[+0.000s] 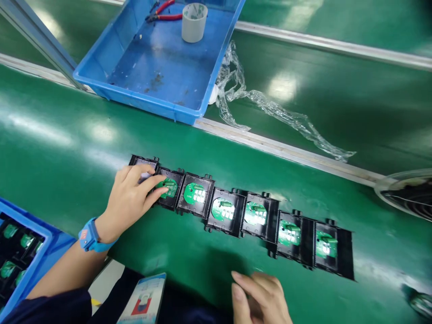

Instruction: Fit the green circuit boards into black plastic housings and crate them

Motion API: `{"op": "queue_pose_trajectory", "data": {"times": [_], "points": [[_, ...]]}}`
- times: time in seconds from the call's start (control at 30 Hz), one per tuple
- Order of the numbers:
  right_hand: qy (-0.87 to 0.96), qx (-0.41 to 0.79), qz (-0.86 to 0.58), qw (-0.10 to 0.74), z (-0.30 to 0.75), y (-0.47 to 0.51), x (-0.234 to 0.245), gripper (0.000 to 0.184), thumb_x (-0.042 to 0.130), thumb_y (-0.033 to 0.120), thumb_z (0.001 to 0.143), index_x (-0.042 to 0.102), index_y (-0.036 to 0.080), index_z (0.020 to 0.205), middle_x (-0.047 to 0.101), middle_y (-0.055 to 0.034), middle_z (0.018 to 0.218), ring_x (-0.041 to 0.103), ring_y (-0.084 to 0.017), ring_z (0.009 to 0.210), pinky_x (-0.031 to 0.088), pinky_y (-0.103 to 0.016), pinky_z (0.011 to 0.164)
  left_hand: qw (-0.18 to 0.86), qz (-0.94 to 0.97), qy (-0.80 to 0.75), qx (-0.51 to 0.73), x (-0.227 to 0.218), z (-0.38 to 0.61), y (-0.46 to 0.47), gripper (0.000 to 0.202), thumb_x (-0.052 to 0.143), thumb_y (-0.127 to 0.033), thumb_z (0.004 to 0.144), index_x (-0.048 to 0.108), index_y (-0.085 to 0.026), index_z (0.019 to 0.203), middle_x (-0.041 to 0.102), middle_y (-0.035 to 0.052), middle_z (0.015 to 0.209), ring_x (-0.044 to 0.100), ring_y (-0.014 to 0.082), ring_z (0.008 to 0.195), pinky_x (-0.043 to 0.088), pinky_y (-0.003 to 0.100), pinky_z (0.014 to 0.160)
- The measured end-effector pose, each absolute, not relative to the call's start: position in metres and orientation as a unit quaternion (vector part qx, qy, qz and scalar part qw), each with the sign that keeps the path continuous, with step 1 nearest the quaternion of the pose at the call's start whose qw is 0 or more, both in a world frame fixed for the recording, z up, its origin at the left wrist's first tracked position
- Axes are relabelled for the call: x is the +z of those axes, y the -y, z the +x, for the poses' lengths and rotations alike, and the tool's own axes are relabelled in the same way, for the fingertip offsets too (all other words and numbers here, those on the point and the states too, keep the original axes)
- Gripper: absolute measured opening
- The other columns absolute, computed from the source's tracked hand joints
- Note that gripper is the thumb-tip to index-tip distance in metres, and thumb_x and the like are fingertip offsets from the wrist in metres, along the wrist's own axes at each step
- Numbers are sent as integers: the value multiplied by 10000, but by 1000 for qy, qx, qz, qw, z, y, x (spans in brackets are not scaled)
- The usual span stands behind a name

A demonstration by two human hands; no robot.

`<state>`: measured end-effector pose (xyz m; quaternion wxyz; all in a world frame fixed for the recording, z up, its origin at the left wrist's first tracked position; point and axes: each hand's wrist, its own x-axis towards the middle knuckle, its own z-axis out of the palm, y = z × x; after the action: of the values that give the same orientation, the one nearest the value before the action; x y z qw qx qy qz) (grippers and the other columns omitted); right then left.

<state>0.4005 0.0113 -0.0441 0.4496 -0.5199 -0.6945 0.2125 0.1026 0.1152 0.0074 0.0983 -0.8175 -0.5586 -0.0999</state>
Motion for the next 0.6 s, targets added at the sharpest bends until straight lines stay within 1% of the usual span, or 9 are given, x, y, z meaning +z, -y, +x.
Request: {"op": "queue_pose_trajectory", "data": {"times": [0.07,0.17,0.23,0.33,0.4,0.6], "points": [[780,159,-460,394,392,-32,-35,144,651,241,963,714,189,1082,563,-36,824,535,-167,756,437,-330,718,117,-827,541,-95,9,98,-106,265,682,-414,910,727,-227,1093,713,66,1144,562,231,894,402,392,762],[839,75,-419,339,364,-69,-25,344,554,439,1021,704,187,1201,586,-58,852,504,-195,805,388,-354,752,142,-853,498,-61,8,93,-96,332,634,-495,928,714,-235,1119,736,18,1216,550,248,924,374,399,742],[861,38,-402,308,343,-90,-24,442,513,514,1023,691,182,1255,630,-73,893,490,-212,828,361,-370,753,152,-864,478,-38,6,92,-93,354,616,-499,940,701,-240,1165,716,0,1279,547,253,957,373,400,756],[884,13,-390,258,319,-108,-28,515,510,569,1008,685,164,1275,671,-84,964,479,-224,849,341,-390,755,157,-869,468,-8,3,93,-92,352,603,-458,960,672,-245,1231,688,-9,1332,544,251,959,361,392,762],[891,10,-392,231,311,-112,-31,545,507,589,1002,682,150,1274,677,-83,985,476,-228,859,337,-397,761,154,-869,469,4,2,94,-93,349,586,-433,974,650,-250,1265,689,-11,1328,545,246,937,345,385,755],[898,28,-393,195,305,-114,-32,543,497,565,1016,656,121,1285,658,-70,950,469,-223,851,315,-399,746,138,-867,480,-5,2,94,-94,354,587,-436,975,633,-246,1270,703,-14,1297,544,226,889,349,375,745]]}}
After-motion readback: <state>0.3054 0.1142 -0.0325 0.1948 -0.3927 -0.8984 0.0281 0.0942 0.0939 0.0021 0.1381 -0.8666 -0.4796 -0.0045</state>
